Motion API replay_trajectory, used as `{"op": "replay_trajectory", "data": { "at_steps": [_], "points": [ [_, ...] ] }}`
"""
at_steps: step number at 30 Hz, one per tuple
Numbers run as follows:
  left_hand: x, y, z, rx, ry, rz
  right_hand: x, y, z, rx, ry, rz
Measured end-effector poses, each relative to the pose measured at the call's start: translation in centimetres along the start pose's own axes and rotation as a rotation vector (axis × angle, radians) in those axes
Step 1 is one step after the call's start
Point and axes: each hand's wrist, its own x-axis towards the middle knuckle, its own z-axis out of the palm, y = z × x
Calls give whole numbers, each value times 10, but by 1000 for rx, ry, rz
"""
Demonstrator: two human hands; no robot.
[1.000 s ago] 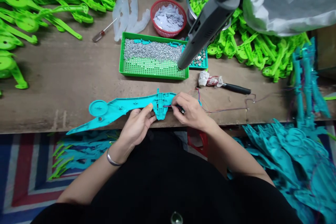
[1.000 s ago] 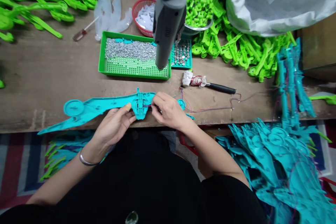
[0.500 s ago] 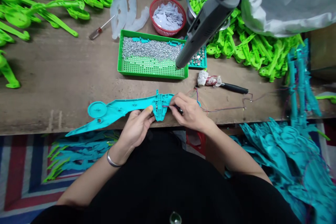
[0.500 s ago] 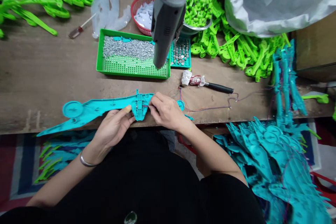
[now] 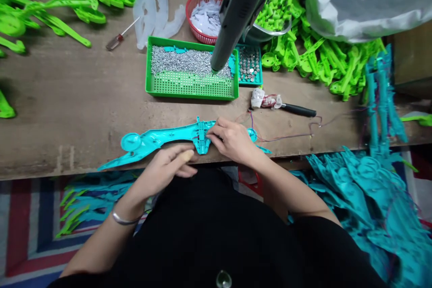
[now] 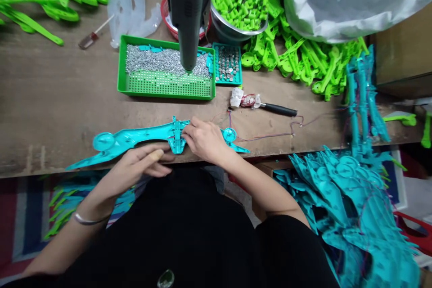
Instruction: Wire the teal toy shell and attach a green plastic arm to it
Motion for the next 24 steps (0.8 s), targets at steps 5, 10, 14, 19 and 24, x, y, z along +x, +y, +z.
{"op": "replay_trajectory", "data": {
  "at_steps": [5, 10, 14, 19, 24],
  "points": [
    [-3, 18, -9, 993, 412, 469, 6, -5, -3, -55, -93, 44],
    [21, 24, -1, 1404, 352, 467, 13, -9, -4, 80, -105, 79],
    [30, 19, -6, 1208, 294, 498, 12, -4, -6, 259, -46, 86],
    [30, 18, -18, 966, 311, 529, 8, -1, -12, 270, -25, 40],
    [24, 15, -28, 730, 318, 489, 11, -10, -3, 208, -63, 50]
  ]
}}
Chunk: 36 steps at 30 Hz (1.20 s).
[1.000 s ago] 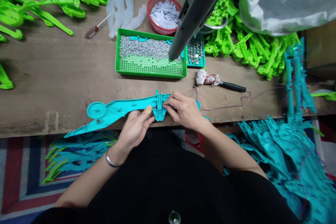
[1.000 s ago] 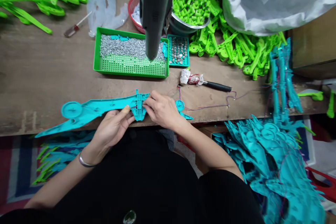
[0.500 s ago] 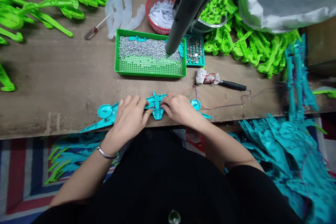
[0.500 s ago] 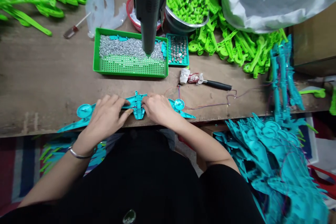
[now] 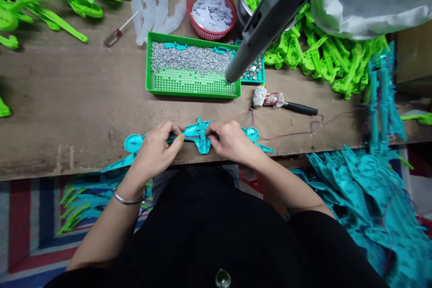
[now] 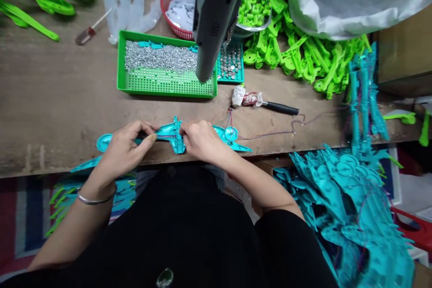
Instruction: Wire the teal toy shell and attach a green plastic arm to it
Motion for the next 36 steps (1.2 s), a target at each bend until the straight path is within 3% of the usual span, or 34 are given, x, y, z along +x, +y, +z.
{"op": "replay_trajectory", "data": {
  "at_steps": [4, 9, 11, 18, 27, 36],
  "points": [
    [-4, -7, -3, -92, 54, 23, -3, -1, 1, -55, -1, 23],
    [-9, -12, -1, -149, 113, 109, -2, 12, -15, -145, 203, 57],
    [-13, -13, 1, -154, 142, 141, 4, 17, -17, -124, 169, 40],
    [-26, -19, 13, -98, 278, 266, 24, 15, -15, 20, -171, 107],
    [-28, -19, 15, -72, 310, 272, 24, 6, -19, -6, -232, 153],
    [-29, -20, 18, -75, 286, 211, 26, 7, -11, -3, -127, 188]
  ]
}}
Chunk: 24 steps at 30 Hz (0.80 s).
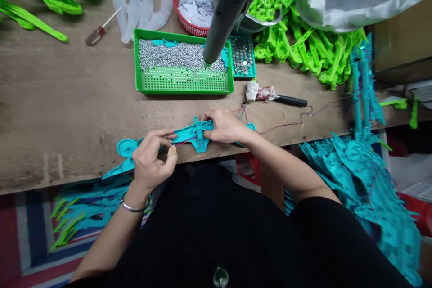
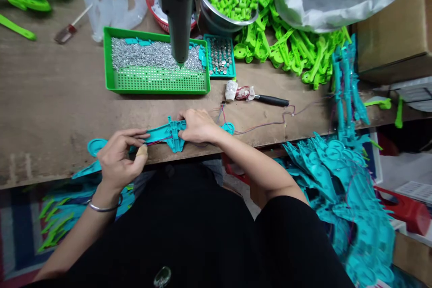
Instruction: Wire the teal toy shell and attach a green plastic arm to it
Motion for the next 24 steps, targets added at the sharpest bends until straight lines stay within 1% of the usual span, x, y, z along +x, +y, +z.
{"op": "replay_trajectory", "data": {
  "at_steps": [2, 5, 8, 11, 13, 14, 16, 17, 18, 20, 22, 24],
  "points": [
    [1, 0, -1, -8, -14, -6, 0, 2, -1, -24, -1, -14],
    [4, 3, -6, 6, -53, 37, 1, 6, -5, -40, -38, -61],
    [5, 7, -19, 159, -67, 130, 2, 11, -9, -48, -63, -101],
    [3, 6, -34, 351, -8, 204, 2, 17, -16, -77, -39, -106],
    [2, 2, -43, 430, 32, 205, -2, 24, -23, -13, 23, -154],
    [2, -1, -45, 447, 41, 191, -5, 30, -28, 45, 78, -193],
    [2, -6, -49, 436, 40, 148, -14, 46, -36, 135, 242, -247],
    [3, -8, -50, 417, 37, 123, -18, 56, -40, 132, 339, -235],
    [4, -10, -50, 396, 35, 103, -23, 66, -41, 82, 425, -194],
    [6, -11, -50, 361, 22, 48, -29, 87, -40, -112, 519, -86],
    [8, -10, -51, 354, -7, -32, -33, 103, -34, -302, 538, -17],
    [9, -9, -52, 374, -25, -98, -34, 113, -26, -388, 558, -25]
  ]
}}
